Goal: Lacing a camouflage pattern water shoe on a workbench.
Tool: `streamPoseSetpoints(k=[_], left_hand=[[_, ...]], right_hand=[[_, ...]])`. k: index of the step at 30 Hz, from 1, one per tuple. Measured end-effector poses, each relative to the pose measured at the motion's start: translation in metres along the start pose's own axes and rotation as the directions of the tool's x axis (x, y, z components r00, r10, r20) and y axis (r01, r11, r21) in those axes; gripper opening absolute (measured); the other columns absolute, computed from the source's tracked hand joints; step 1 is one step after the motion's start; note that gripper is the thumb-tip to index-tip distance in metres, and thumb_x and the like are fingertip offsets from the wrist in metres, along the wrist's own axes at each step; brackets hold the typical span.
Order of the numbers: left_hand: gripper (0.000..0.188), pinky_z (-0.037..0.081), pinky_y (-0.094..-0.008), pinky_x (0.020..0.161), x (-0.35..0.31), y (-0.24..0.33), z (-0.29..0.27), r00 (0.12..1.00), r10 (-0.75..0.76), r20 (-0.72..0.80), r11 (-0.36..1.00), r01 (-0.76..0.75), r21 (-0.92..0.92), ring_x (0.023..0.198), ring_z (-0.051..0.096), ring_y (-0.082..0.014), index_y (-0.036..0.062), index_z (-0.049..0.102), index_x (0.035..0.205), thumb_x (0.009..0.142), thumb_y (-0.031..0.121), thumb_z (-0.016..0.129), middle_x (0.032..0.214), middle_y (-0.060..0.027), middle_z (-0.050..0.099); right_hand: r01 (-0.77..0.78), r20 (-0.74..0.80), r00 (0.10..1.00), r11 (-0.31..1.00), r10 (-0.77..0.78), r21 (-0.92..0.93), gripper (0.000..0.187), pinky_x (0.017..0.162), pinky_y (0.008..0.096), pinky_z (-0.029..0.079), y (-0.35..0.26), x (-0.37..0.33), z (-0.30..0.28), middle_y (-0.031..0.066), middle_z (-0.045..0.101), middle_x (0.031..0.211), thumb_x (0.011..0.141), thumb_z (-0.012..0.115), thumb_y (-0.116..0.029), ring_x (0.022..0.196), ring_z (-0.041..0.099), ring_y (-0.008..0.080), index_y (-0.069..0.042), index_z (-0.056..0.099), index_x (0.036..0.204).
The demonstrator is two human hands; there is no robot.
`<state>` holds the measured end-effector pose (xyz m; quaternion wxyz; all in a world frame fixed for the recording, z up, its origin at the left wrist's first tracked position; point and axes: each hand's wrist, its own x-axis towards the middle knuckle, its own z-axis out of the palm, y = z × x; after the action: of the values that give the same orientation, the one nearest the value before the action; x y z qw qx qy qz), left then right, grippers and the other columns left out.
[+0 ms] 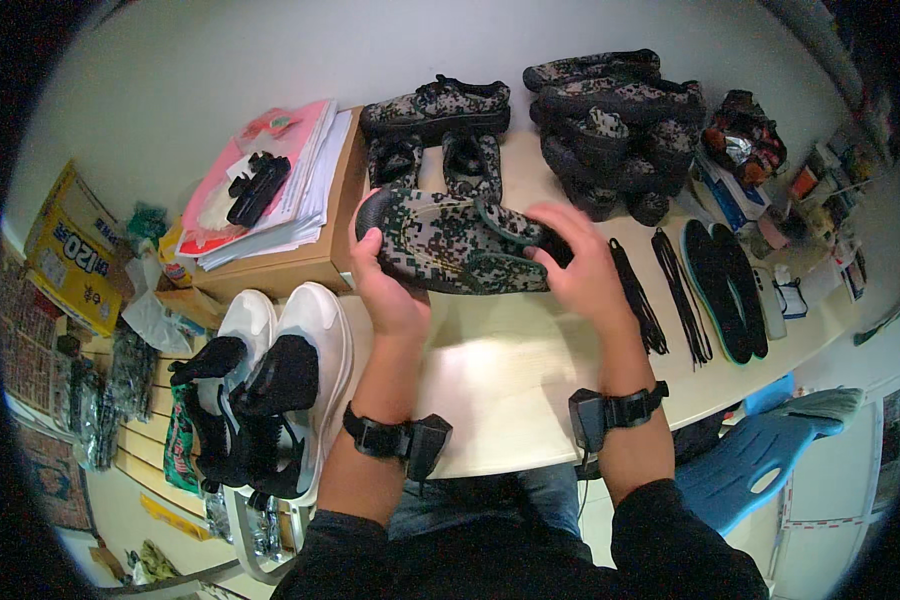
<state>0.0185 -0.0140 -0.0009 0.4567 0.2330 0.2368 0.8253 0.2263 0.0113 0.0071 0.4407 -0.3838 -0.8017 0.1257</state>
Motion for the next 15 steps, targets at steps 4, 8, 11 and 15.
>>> streamPoseSetpoints(k=[4, 8, 11, 15], left_hand=[[0.045, 0.044, -0.0348, 0.093, -0.007, 0.005, 0.012, 0.996, 0.034, 0.082, 0.999, -0.033, -0.017, 0.104, 0.056, -0.0221, 0.0019, 0.047, 0.123, 0.083, 0.023, 0.041, 0.114, -0.0114, 0.056], [0.043, 0.044, -0.0321, 0.092, -0.008, 0.013, 0.013, 0.980, 0.193, 0.056, 0.964, -0.200, 0.176, 0.102, 0.056, -0.0210, -0.0005, 0.050, 0.120, 0.082, 0.016, 0.040, 0.110, -0.0120, 0.057], [0.039, 0.043, -0.0284, 0.087, -0.005, 0.021, 0.008, 0.962, 0.258, 0.084, 0.872, -0.270, 0.408, 0.095, 0.055, -0.0175, -0.0013, 0.053, 0.115, 0.080, 0.009, 0.040, 0.106, -0.0103, 0.058], [0.028, 0.042, -0.0234, 0.073, 0.003, 0.047, 0.000, 0.976, 0.054, 0.211, 0.633, -0.197, 0.749, 0.079, 0.052, -0.0114, -0.0015, 0.057, 0.104, 0.080, 0.004, 0.043, 0.092, -0.0060, 0.059]], right_hand=[[-0.099, -0.100, 0.989, 0.988, 0.111, 0.115, 0.027, 0.084, 0.0359, 0.046, -0.010, 0.001, 0.008, 0.0158, 0.063, 0.100, 0.078, 0.058, 0.001, 0.094, 0.059, 0.0324, -0.002, 0.061, 0.105], [-0.145, -0.210, 0.964, 0.985, 0.161, 0.088, 0.015, 0.075, 0.0364, 0.047, -0.013, -0.001, 0.011, 0.0170, 0.064, 0.090, 0.084, 0.058, -0.006, 0.083, 0.061, 0.0345, -0.001, 0.062, 0.097], [-0.140, -0.225, 0.963, 0.988, 0.150, 0.059, 0.014, 0.071, 0.0389, 0.047, -0.009, -0.002, 0.013, 0.0174, 0.063, 0.086, 0.086, 0.059, -0.012, 0.080, 0.060, 0.0355, -0.001, 0.062, 0.094], [-0.177, -0.213, 0.962, 0.984, 0.170, -0.013, 0.015, 0.069, 0.0421, 0.045, -0.011, -0.001, 0.007, 0.0177, 0.061, 0.081, 0.086, 0.059, -0.014, 0.075, 0.058, 0.0366, 0.000, 0.061, 0.092]])
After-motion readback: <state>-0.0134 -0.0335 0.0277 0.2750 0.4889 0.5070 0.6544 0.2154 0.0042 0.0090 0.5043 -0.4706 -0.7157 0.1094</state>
